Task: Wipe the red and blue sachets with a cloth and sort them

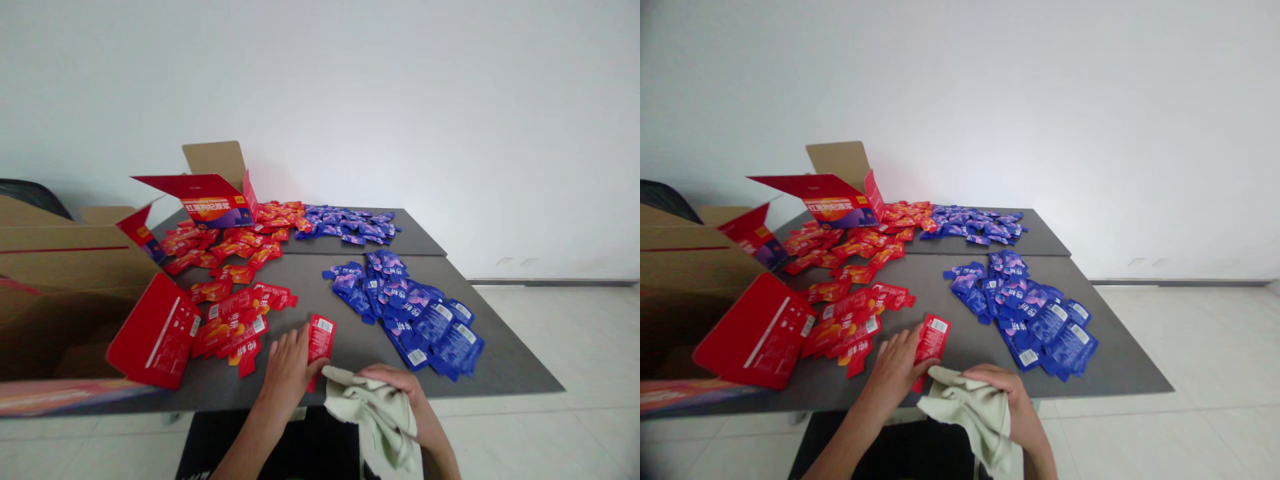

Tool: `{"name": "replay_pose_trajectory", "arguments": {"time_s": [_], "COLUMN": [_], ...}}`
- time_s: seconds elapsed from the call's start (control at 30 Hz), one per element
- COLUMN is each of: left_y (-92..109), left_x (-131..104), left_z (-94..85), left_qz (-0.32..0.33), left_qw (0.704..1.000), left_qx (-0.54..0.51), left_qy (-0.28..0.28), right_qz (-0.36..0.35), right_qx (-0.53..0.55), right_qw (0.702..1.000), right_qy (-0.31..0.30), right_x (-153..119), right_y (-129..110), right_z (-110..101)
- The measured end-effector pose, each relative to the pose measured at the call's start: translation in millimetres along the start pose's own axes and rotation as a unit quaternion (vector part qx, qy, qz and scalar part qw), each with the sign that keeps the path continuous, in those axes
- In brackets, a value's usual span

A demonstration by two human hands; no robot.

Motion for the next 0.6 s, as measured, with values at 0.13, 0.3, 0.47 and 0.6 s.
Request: {"name": "replay_pose_trajectory", "arguments": {"time_s": [0.13,0.3,0.47,0.6], "left_y": [4,2,-11,-27], "left_x": [7,3,-1,9], "left_z": [-7.6,-15.0,-20.5,-27.5], "left_qz": [-0.05,-0.063,-0.117,-0.214], "left_qw": [0.989,0.972,0.929,0.756], "left_qx": [-0.087,-0.187,-0.335,-0.615], "left_qy": [-0.107,-0.129,-0.109,-0.073], "right_qz": [-0.003,0.003,-0.018,-0.016], "right_qx": [0.033,0.034,0.034,0.013], "right_qw": [0.999,0.999,0.999,0.998], "right_qy": [-0.014,-0.026,-0.032,-0.055], "right_x": [-3,-3,-1,-5], "right_y": [3,5,3,13], "right_z": [-2,-4,-5,-10]}}
Point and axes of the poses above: each hand's wrist, its own x-axis towards the middle knuckle, its own z-axis out of the palm, y = z × x, the point moved 1 cm from there along x, towards the middle knuckle, and after that the axes turned 12 degrees about -z, right-handed, at the moved point
